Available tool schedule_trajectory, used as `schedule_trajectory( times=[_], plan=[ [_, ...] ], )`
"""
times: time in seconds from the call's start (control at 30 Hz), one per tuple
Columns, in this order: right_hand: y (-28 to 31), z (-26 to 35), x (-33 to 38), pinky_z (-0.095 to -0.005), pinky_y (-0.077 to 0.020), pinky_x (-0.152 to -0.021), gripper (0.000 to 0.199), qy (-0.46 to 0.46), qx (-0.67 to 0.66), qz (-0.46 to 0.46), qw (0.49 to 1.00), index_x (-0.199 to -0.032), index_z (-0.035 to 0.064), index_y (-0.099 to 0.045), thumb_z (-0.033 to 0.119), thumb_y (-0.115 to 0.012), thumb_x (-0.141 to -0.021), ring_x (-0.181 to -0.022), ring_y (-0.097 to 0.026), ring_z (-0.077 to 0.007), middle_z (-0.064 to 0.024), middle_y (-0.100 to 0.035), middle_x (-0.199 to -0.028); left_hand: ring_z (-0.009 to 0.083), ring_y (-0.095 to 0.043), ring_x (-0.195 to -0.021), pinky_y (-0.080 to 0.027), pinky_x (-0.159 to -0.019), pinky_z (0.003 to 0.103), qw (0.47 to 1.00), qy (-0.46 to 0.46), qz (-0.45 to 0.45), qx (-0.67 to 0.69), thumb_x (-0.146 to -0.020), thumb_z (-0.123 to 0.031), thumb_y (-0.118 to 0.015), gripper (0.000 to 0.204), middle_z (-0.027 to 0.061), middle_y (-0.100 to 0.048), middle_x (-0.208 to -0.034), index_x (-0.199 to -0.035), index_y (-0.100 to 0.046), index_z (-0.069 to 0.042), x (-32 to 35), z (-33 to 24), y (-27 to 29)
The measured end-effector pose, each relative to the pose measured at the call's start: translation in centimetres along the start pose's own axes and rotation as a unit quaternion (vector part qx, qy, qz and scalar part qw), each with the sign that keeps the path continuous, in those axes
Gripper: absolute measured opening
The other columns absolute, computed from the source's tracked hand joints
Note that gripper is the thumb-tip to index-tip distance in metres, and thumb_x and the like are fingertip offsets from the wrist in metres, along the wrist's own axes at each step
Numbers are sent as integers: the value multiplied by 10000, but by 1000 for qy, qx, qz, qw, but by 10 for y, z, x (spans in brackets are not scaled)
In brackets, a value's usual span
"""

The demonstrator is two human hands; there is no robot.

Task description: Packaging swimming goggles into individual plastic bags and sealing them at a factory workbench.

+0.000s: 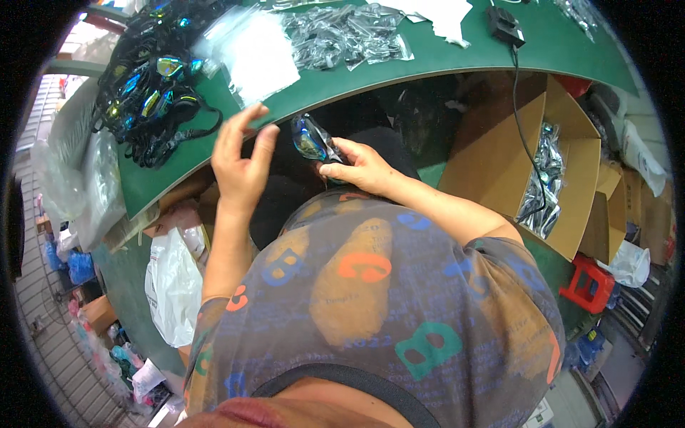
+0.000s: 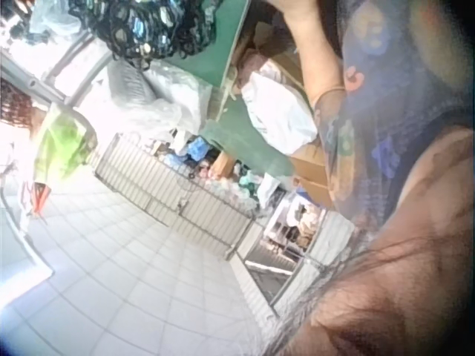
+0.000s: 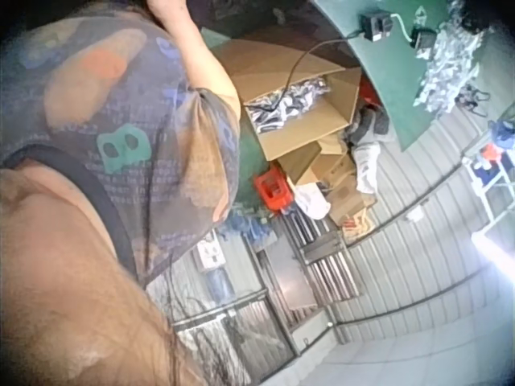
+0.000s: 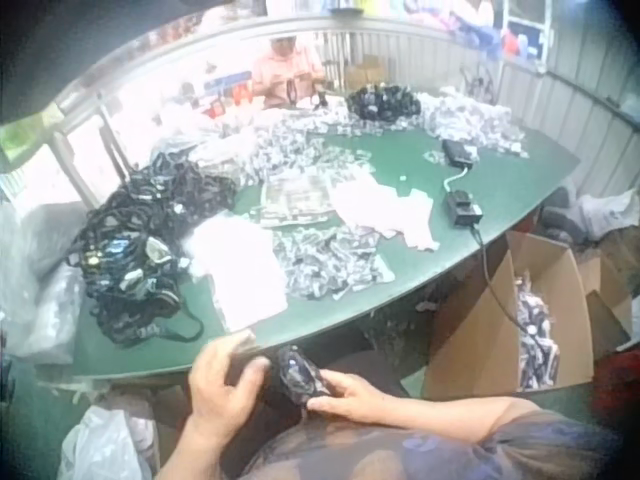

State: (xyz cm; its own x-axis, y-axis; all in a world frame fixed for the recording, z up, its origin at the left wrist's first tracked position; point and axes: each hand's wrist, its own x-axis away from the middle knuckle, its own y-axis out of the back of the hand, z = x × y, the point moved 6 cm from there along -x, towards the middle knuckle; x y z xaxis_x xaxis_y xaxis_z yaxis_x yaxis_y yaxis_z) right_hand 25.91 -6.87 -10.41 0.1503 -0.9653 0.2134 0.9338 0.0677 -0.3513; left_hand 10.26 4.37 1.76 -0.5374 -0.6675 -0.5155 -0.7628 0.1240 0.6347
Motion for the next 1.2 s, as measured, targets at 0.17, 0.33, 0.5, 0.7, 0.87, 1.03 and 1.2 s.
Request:
schedule_trajectory(
  times=[0.17,0.33,0.5,0.7,0.87,1.03,1.2],
  plan=[
    [4,-1,4,-308,-504,-941,454,2,13,23,1000,-1369,70,-552,196,-719,-966,-1079,-584,-95,-27,-650,-1193,321,-582,-1209,-429,-1021,448,973,-101,42,-205,-825,-233,-817,426,102,-673,-1244,-1196,-685,-70,-27,7,3],
    [8,0,14,-310,-510,-946,460,3,43,11,999,-1370,70,-552,184,-728,-961,-1068,-591,-100,-28,-651,-1189,266,-627,-1045,-426,-965,426,970,-130,33,-204,-800,-181,-814,207,39,-688,-1023,-955,-697,-110,-1,13,3],
    [11,-3,17,-311,-516,-955,456,-11,47,4,999,-1367,68,-553,172,-732,-960,-1050,-604,-102,-30,-657,-1175,230,-659,-918,-503,-829,360,993,-74,-2,-91,-845,-40,-761,121,66,-683,-973,-920,-671,-71,13,17,16],
    [13,14,28,-290,-500,-944,415,31,38,4,999,-1314,58,-595,178,-746,-947,-1049,-594,-89,-1,-655,-1127,156,-678,-886,-552,-826,284,875,265,-8,404,-1001,-16,-627,205,108,-711,-1016,-1200,-594,17,78,32,-13],
    [-4,18,34,-301,-582,-858,447,-46,-19,20,999,-1332,46,-565,198,-738,-949,-1044,-605,-108,-28,-650,-1132,81,-640,-745,-527,-688,237,848,377,43,370,-992,-95,-676,90,32,-694,-838,-1003,-668,-6,130,64,-50],
    [-19,25,17,-335,-579,-789,418,-40,33,22,998,-1322,80,-535,193,-716,-962,-1057,-620,-122,-24,-640,-1160,54,-612,-728,-498,-652,236,924,299,27,238,-933,-94,-749,135,-3,-666,-769,-883,-640,-32,110,35,-39],
    [-29,24,2,-257,-534,-677,493,-10,102,-28,994,-1322,48,-532,202,-753,-908,-917,-604,-82,-15,-652,-1014,149,-672,-771,-542,-683,285,976,121,21,181,-846,-18,-765,127,65,-696,-896,-896,-650,-34,98,7,-37]
  ],
)
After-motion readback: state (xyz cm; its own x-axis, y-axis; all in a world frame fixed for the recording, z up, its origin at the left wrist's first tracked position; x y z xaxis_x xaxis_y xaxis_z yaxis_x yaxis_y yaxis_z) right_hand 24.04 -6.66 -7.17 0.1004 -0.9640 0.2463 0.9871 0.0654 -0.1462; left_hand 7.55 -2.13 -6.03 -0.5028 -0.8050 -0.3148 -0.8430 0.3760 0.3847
